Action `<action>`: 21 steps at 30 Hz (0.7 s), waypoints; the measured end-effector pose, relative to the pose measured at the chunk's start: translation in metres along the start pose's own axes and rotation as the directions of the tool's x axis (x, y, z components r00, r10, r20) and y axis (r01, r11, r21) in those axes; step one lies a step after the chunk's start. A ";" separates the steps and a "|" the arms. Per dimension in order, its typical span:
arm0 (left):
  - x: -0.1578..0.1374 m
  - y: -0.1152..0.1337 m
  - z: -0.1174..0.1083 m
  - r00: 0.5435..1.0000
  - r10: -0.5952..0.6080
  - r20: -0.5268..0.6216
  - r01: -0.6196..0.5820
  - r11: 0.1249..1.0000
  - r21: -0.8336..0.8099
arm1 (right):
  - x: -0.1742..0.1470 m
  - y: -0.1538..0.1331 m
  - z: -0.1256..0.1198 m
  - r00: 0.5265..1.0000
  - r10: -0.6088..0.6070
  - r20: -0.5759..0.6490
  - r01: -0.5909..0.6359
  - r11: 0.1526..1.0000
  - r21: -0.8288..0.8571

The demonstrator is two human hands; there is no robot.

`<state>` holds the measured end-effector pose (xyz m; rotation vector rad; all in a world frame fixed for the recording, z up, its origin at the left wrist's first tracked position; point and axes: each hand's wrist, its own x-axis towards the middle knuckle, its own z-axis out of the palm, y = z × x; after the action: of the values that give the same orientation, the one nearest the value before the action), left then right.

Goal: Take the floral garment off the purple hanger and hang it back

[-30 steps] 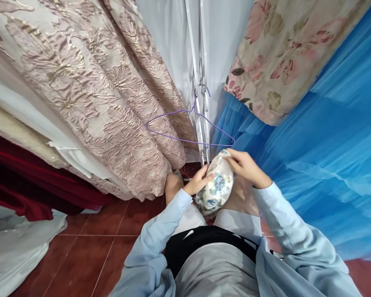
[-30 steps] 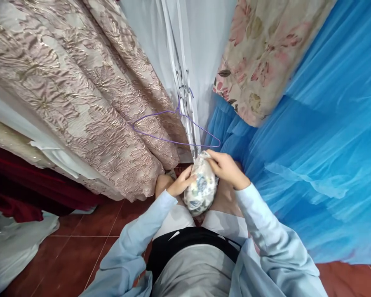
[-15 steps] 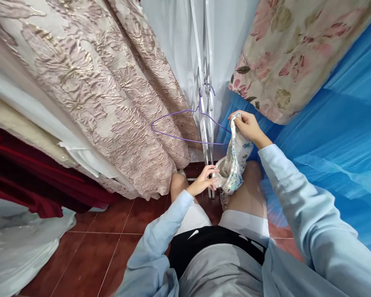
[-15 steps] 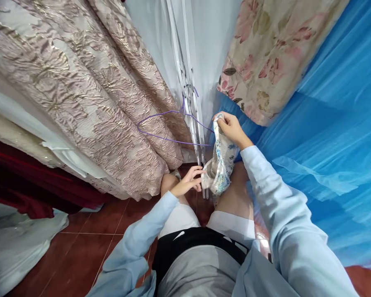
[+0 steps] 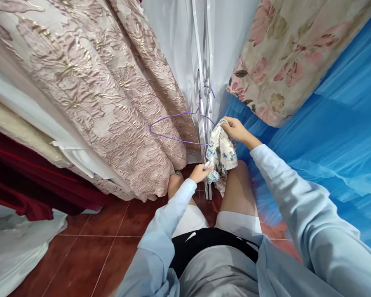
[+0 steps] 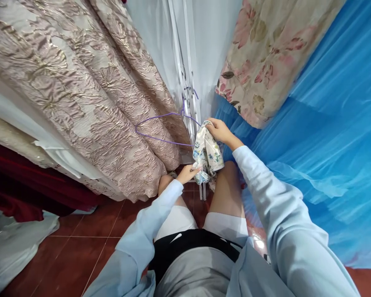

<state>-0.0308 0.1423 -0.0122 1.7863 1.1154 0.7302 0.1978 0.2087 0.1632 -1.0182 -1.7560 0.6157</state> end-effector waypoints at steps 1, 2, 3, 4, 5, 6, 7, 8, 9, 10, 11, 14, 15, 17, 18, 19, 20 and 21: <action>-0.010 -0.008 -0.014 0.999 -0.037 0.007 0.036 0.998 0.046 | -0.001 0.000 -0.003 1.000 0.018 0.018 -0.019 0.999 0.042; -0.020 -0.016 -0.029 0.997 -0.073 0.006 0.072 0.993 0.090 | -0.001 -0.001 -0.006 0.998 0.040 0.040 -0.044 0.995 0.087; -0.028 -0.021 -0.047 0.994 -0.105 -0.003 0.105 0.987 0.126 | -0.001 -0.002 -0.009 0.996 0.064 0.069 -0.073 0.989 0.130; -0.036 -0.026 -0.067 0.992 -0.124 -0.022 0.126 0.981 0.146 | -0.001 -0.002 -0.011 0.991 0.087 0.103 -0.104 0.980 0.169; -0.041 -0.028 -0.089 0.991 -0.126 -0.050 0.132 0.978 0.159 | -0.001 -0.003 -0.011 0.984 0.109 0.138 -0.135 0.970 0.202; -0.045 -0.028 -0.111 0.991 -0.109 -0.083 0.122 0.978 0.171 | -0.001 -0.003 -0.011 0.977 0.129 0.167 -0.166 0.958 0.233; -0.047 -0.025 -0.135 0.990 -0.065 -0.123 0.087 0.978 0.188 | -0.002 -0.002 -0.009 0.970 0.148 0.191 -0.196 0.945 0.262; -0.046 -0.020 -0.159 0.986 -0.003 -0.165 0.039 0.975 0.216 | -0.002 -0.001 -0.006 0.965 0.166 0.204 -0.222 0.930 0.292; -0.044 -0.013 -0.182 0.977 0.055 -0.208 -0.002 0.969 0.246 | -0.003 0.000 -0.002 0.961 0.184 0.205 -0.244 0.915 0.322; -0.040 -0.004 -0.204 0.967 0.101 -0.236 -0.035 0.962 0.271 | -0.003 0.001 0.002 0.959 0.201 0.199 -0.262 0.899 0.350; -0.034 0.005 -0.225 0.954 0.135 -0.266 -0.054 0.955 0.293 | -0.004 0.002 0.006 0.957 0.216 0.192 -0.275 0.885 0.374; -0.013 0.034 -0.269 0.940 0.137 -0.314 -0.033 0.949 0.314 | -0.005 0.002 0.016 0.952 0.241 0.189 -0.300 0.858 0.417; -0.005 0.042 -0.276 0.938 0.127 -0.321 -0.021 0.950 0.312 | -0.005 0.001 0.019 0.948 0.248 0.198 -0.311 0.852 0.421; 0.007 0.053 -0.280 0.934 0.121 -0.337 -0.014 0.953 0.302 | -0.006 -0.002 0.022 0.942 0.261 0.210 -0.329 0.842 0.427; 0.012 0.057 -0.276 0.930 0.123 -0.345 -0.018 0.956 0.293 | -0.007 -0.004 0.024 0.941 0.267 0.209 -0.334 0.836 0.435; 0.016 0.059 -0.270 0.929 0.123 -0.350 -0.021 0.959 0.281 | -0.009 -0.006 0.026 0.940 0.273 0.207 -0.339 0.829 0.446; 0.018 0.061 -0.262 0.929 0.122 -0.348 -0.026 0.963 0.269 | -0.010 -0.009 0.029 0.938 0.277 0.207 -0.343 0.819 0.460; 0.019 0.062 -0.253 0.933 0.118 -0.340 -0.029 0.966 0.257 | -0.012 -0.011 0.032 0.936 0.278 0.217 -0.350 0.806 0.478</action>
<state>-0.2063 0.2408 0.1548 1.9637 1.4350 1.0252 0.1666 0.1942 0.1530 -0.9024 -1.4177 1.3171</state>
